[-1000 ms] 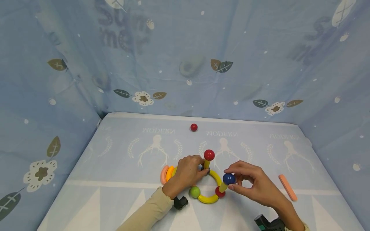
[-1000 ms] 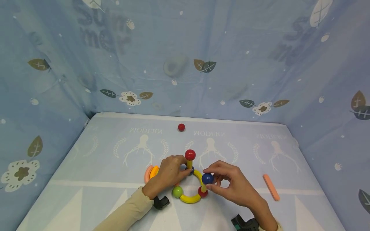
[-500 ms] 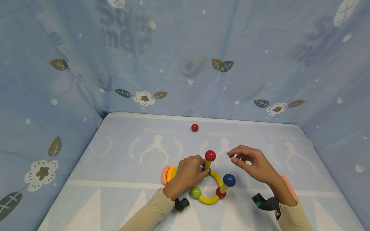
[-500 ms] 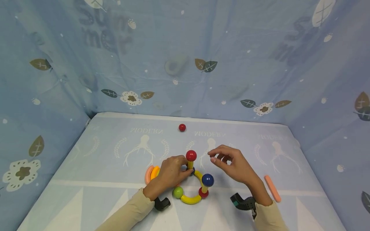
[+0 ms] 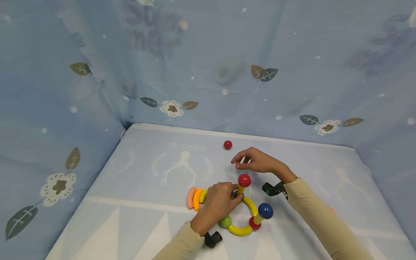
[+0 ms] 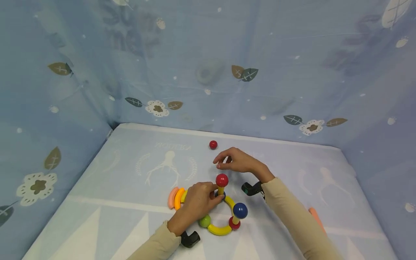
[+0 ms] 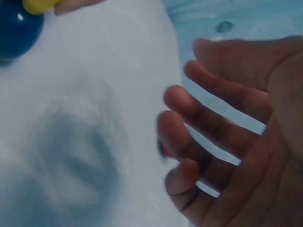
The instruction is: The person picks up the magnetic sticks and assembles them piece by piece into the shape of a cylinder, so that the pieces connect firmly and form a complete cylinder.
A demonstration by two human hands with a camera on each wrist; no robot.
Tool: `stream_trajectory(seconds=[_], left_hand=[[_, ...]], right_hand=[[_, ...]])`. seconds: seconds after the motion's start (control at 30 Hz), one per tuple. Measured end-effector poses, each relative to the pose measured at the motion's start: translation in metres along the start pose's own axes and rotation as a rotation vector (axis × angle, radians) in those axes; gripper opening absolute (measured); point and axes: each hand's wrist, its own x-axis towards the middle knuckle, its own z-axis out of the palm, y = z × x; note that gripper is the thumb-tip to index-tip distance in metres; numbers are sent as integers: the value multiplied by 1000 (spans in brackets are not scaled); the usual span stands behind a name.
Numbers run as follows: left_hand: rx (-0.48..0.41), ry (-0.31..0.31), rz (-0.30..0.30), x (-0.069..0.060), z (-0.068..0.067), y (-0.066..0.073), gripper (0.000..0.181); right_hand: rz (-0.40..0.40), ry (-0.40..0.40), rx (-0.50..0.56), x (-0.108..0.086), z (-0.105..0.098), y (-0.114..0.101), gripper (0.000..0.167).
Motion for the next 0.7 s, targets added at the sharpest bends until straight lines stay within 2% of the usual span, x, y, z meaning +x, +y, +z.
stream_trajectory(seconds=[0.1, 0.23, 0.33, 0.43, 0.57, 0.7], left_hand=[[-14, 7, -32, -1, 1, 2, 26], [-5, 22, -65, -2, 2, 5, 26], [11, 37, -80, -4, 2, 7, 25], [30, 58, -70, -4, 3, 8, 22], [42, 84, -43, -4, 4, 9, 20], [61, 98, -34, -4, 4, 6, 19]], right_hand=[[-40, -208, 76, 26, 3, 0, 26], [-85, -408, 173, 55, 13, -1, 28], [-111, -548, 265, 71, 23, 0, 29], [-102, -703, 337, 80, 29, 2, 31], [-76, -806, 305, 83, 33, 1, 33], [-34, -826, 247, 86, 37, -5, 31]])
